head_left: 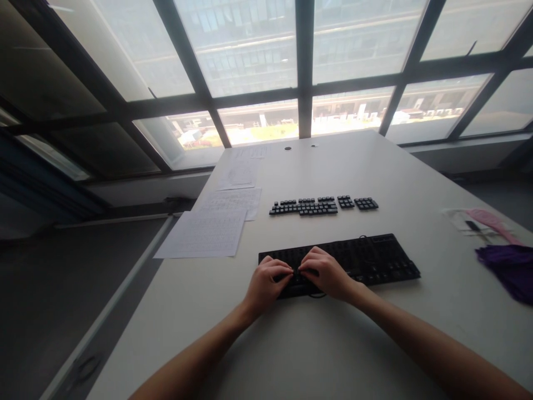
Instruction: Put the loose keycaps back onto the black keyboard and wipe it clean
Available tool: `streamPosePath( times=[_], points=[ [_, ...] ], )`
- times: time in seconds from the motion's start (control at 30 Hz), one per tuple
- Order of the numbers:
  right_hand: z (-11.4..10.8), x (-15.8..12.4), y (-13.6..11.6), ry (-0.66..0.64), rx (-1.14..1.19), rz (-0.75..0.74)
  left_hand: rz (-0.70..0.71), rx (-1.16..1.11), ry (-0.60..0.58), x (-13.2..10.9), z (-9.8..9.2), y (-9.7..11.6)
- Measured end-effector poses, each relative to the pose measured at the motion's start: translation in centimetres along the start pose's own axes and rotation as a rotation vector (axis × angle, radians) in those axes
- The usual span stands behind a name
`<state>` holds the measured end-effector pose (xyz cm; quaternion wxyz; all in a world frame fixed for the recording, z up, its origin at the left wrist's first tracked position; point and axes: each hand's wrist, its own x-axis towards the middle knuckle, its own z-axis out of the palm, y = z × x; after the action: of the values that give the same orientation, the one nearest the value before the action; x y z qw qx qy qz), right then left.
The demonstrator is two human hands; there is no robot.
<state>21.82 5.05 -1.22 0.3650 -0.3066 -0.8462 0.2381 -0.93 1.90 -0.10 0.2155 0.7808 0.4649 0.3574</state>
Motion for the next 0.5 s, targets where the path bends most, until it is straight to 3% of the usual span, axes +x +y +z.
streamPosePath(
  times=[0.27,0.5],
  points=[
    [0.11,-0.04,-0.51,0.010,-0.114,-0.074,0.144,0.161,0.030,-0.42,0.31,0.46],
    [-0.01,-0.06,-0.72,0.020,-0.148,-0.111,0.149,0.200,0.047,-0.45,0.30,0.63]
  ],
)
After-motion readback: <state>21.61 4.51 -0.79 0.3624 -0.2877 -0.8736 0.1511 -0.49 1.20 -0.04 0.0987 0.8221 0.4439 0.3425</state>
